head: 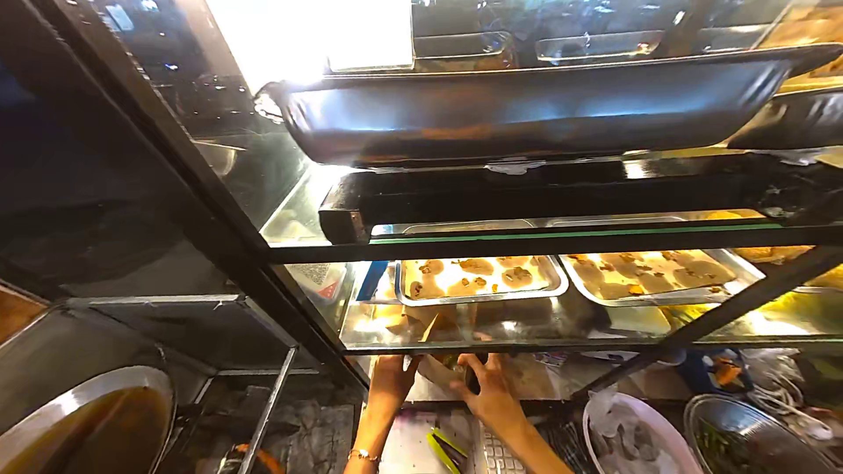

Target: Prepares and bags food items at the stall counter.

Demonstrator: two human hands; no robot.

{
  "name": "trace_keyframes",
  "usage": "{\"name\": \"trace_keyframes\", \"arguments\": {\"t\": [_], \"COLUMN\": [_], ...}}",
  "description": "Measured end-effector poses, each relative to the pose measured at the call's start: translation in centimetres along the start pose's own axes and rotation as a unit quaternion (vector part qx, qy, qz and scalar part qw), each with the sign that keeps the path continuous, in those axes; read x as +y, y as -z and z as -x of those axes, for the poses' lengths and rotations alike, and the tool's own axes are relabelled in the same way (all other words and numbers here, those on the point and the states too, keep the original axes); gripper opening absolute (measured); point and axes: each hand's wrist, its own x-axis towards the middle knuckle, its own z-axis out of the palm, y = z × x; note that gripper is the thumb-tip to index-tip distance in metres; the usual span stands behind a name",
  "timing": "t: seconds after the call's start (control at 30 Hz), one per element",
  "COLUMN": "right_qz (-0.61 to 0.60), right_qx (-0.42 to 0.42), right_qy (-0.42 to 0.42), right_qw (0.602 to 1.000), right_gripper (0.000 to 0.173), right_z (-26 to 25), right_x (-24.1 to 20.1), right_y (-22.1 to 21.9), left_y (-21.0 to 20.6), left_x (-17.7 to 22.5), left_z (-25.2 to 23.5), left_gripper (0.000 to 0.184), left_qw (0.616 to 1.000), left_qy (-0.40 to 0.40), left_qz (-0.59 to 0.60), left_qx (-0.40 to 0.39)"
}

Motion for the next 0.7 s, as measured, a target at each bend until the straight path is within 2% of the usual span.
{"name": "trace_keyframes", "arguments": {"t": [0.07,0.13,0.2,0.27,0.33,0.4,0.5,0.63,0.7], "right_qz": [-0.057,-0.121,-0.188,-0.25,-0.285,-0.278,-0.285,-0.283,-0.292], "right_qx": [0.117,0.183,0.198,0.179,0.175,0.182,0.195,0.175,0.142], "right_qy": [-0.007,0.014,0.006,-0.036,-0.038,-0.014,0.014,-0.004,-0.02], "right_qw": [0.991,0.975,0.962,0.951,0.942,0.943,0.939,0.943,0.946], "right_gripper": [0.029,0.026,0.034,0.043,0.026,0.014,0.012,0.014,0.025], "right_z": [0.4,0.6,0.8,0.9,1.0,1.3,1.7,1.5,0.9], "right_x": [0.7,1.4,1.5,1.4,1.7,2.0,2.1,1.5,1.4], "right_y": [-2.1,-3.7,-4.6,-4.6,-4.6,-4.9,-5.5,-5.2,-4.4], "left_y": [0.2,0.1,0.0,0.3,0.7,0.8,0.5,0.6,0.9], "left_x": [0.6,0.7,0.4,0.2,0.7,1.1,2.4,4.4,5.1], "left_z": [0.8,1.9,2.8,2.9,2.1,0.7,-2.6,-5.4,-5.8], "left_gripper": [0.021,0.013,0.013,0.02,0.032,0.04,0.048,0.026,0.029], "left_qw": [1.0,0.998,0.996,0.993,0.99,0.995,0.991,0.98,0.962], "left_qy": [-0.003,-0.014,-0.029,-0.036,-0.036,-0.048,-0.085,-0.125,-0.152], "left_qz": [0.021,0.051,0.07,0.092,0.111,0.071,-0.076,-0.103,-0.128], "left_qx": [0.011,0.032,0.045,0.058,0.084,0.042,-0.071,-0.115,-0.188]}}
